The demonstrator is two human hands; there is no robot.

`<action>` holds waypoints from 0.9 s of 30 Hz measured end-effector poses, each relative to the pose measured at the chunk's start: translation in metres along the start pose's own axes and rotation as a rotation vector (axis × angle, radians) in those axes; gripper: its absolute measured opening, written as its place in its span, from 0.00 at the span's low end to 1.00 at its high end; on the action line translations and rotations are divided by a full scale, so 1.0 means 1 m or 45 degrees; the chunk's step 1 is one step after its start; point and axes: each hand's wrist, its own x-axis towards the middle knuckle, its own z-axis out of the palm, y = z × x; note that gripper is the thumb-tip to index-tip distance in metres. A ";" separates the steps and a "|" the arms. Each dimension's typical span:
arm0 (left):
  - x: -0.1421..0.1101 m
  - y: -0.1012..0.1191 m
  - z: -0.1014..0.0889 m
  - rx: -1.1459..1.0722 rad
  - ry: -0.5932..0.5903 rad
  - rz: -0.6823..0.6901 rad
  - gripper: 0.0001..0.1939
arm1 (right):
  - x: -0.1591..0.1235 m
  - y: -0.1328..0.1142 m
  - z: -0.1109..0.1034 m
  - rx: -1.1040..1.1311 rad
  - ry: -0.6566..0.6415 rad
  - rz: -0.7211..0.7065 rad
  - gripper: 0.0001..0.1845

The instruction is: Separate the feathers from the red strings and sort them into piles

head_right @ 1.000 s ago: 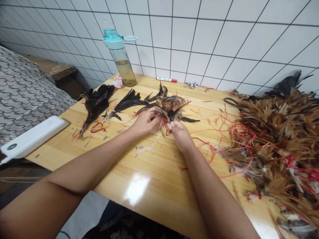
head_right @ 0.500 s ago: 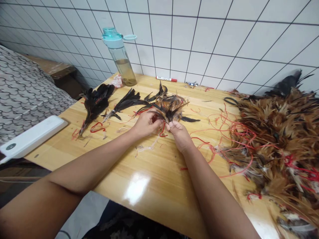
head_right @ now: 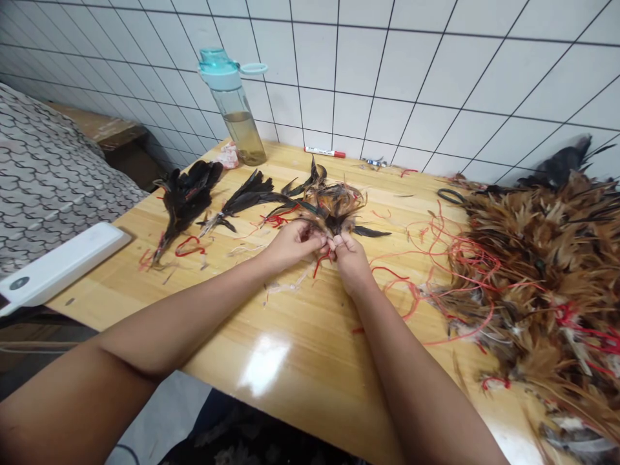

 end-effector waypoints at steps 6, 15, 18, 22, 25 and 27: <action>-0.004 0.000 0.005 -0.227 -0.035 0.009 0.09 | -0.002 -0.012 0.003 0.112 -0.004 0.014 0.16; -0.005 0.003 0.011 -0.140 0.128 -0.019 0.06 | -0.004 -0.013 0.004 0.114 -0.032 -0.006 0.13; -0.005 0.004 0.010 -0.041 0.097 -0.028 0.05 | -0.004 -0.014 0.003 0.168 -0.054 0.006 0.12; -0.003 0.000 0.007 0.078 0.103 -0.039 0.01 | -0.004 -0.015 0.000 0.252 -0.113 0.038 0.14; -0.001 -0.004 0.004 0.097 0.097 -0.012 0.02 | -0.004 -0.016 -0.001 0.284 -0.127 0.072 0.14; 0.000 -0.005 0.001 0.191 0.085 0.024 0.02 | -0.005 -0.017 -0.001 0.294 -0.122 0.086 0.15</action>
